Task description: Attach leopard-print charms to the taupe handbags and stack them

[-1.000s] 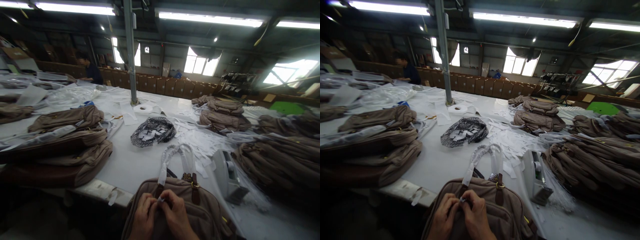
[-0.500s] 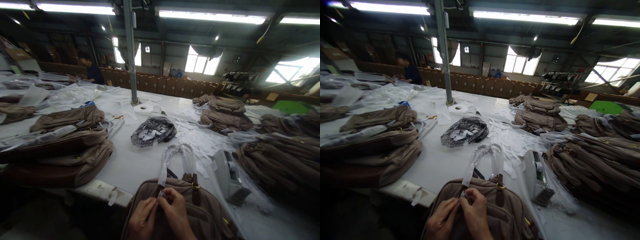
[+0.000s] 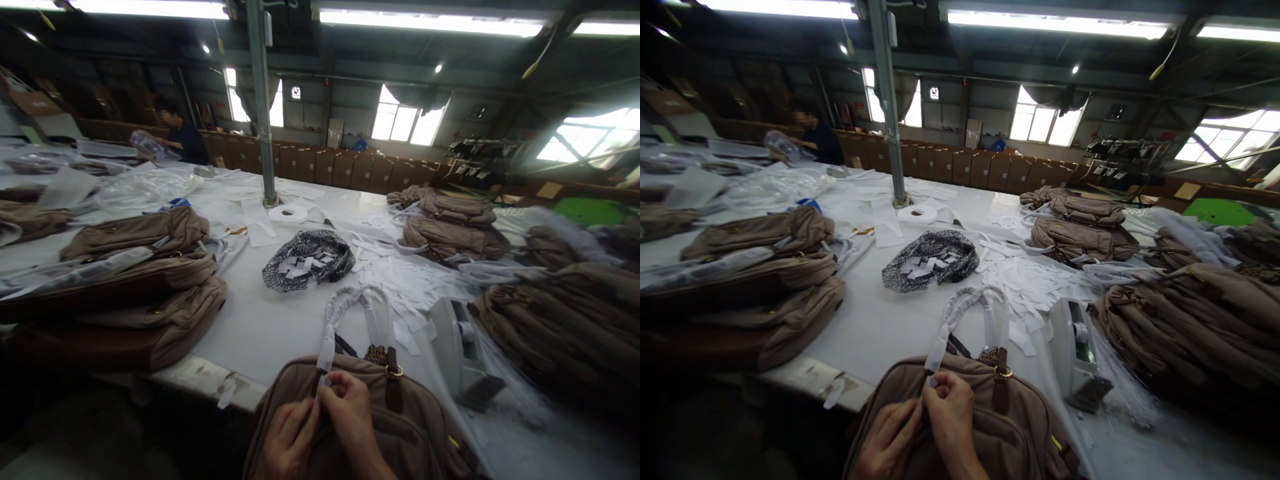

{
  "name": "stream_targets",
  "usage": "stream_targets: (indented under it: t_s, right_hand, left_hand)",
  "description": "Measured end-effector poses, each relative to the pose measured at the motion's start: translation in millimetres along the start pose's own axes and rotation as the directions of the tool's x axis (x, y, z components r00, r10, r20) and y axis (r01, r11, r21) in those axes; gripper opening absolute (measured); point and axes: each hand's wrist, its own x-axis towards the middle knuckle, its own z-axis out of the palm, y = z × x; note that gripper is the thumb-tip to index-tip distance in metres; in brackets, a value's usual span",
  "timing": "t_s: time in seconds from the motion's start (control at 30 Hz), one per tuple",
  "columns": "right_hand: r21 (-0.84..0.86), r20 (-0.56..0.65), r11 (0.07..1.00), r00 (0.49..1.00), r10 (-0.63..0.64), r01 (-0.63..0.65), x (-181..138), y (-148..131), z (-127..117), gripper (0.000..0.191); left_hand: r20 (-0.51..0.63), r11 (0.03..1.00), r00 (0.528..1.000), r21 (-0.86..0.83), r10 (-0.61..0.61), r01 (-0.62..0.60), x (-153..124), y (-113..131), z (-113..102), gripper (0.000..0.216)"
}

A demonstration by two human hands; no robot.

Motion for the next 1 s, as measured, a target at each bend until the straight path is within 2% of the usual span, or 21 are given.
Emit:
stream_targets:
  t_s: [0.13, 0.23, 0.33, 0.43, 0.5, 0.57, 0.63, 0.67, 0.73, 0.77, 0.8, 0.83, 0.9, 1.0]
  right_hand:
    - [-0.003, -0.014, 1.0, 1.0, -0.017, 0.017, 0.8, -0.7, -0.5, 0.014]
    - [0.013, -0.026, 0.999, 0.999, -0.032, 0.033, 0.9, -0.4, -0.4, 0.014]
    - [0.014, -0.006, 1.0, 1.0, -0.027, 0.028, 0.5, 0.7, -0.2, 0.014]
    - [0.049, 0.038, 0.998, 0.999, -0.039, 0.037, 0.1, 3.3, -1.1, 0.016]
    - [0.074, 0.063, 0.995, 0.995, -0.074, 0.069, -0.1, 5.4, -2.9, 0.018]
    - [0.081, 0.081, 0.991, 0.99, -0.114, 0.108, -0.5, 7.2, -4.9, 0.018]
    - [0.079, 0.094, 0.988, 0.985, -0.143, 0.136, -1.2, 8.4, -6.3, 0.017]
    - [0.077, 0.101, 0.987, 0.983, -0.151, 0.143, -1.6, 8.8, -6.6, 0.016]
    - [0.071, 0.117, 0.986, 0.98, -0.161, 0.154, -2.5, 9.6, -6.7, 0.016]
    - [0.069, 0.127, 0.984, 0.977, -0.17, 0.162, -2.9, 10.1, -6.5, 0.015]
    - [0.069, 0.135, 0.982, 0.974, -0.181, 0.173, -3.4, 10.7, -6.5, 0.015]
    - [0.067, 0.141, 0.98, 0.97, -0.196, 0.188, -3.9, 11.3, -6.6, 0.015]
    - [0.05, 0.152, 0.974, 0.962, -0.227, 0.222, -5.1, 12.1, -7.5, 0.014]
    - [-0.003, 0.163, 0.964, 0.952, -0.26, 0.264, -7.4, 12.0, -10.3, 0.014]
  left_hand:
    - [0.09, 0.996, 0.994, 0.056, 0.064, -0.069, 6.7, -1.1, -7.9, 0.047]
    - [0.08, 0.998, 0.996, 0.056, 0.03, -0.034, 8.5, 1.2, -6.8, 0.044]
    - [0.048, 1.0, 0.999, 0.011, -0.017, 0.016, 6.8, 6.8, -0.2, 0.042]
    - [-0.002, 0.999, 1.0, -0.044, -0.015, 0.015, 2.5, 9.3, 0.1, 0.04]
    - [-0.066, 0.997, 0.997, -0.061, -0.046, 0.042, -1.4, 4.7, -9.9, 0.04]
    - [-0.12, 0.985, 0.977, -0.03, -0.174, 0.171, -6.0, -5.9, -28.1, 0.038]
    - [-0.097, 0.914, 0.909, 0.004, -0.404, 0.407, -10.9, -20.1, -49.0, 0.033]
    - [-0.038, 0.846, 0.845, 0.004, -0.533, 0.533, -13.4, -27.3, -58.2, 0.031]
    - [0.155, 0.678, 0.676, -0.048, -0.721, 0.734, -17.8, -39.0, -70.8, 0.032]
    - [0.256, 0.593, 0.596, -0.097, -0.761, 0.799, -19.1, -43.0, -73.9, 0.034]
    - [0.337, 0.521, 0.538, -0.148, -0.773, 0.841, -19.7, -45.5, -75.4, 0.036]
    - [0.39, 0.468, 0.504, -0.19, -0.771, 0.863, -19.3, -46.7, -75.7, 0.037]
    - [0.427, 0.434, 0.486, -0.22, -0.763, 0.874, -15.4, -46.4, -76.0, 0.037]
    - [0.438, 0.506, 0.505, -0.126, -0.744, 0.853, -4.8, -43.6, -80.7, 0.029]
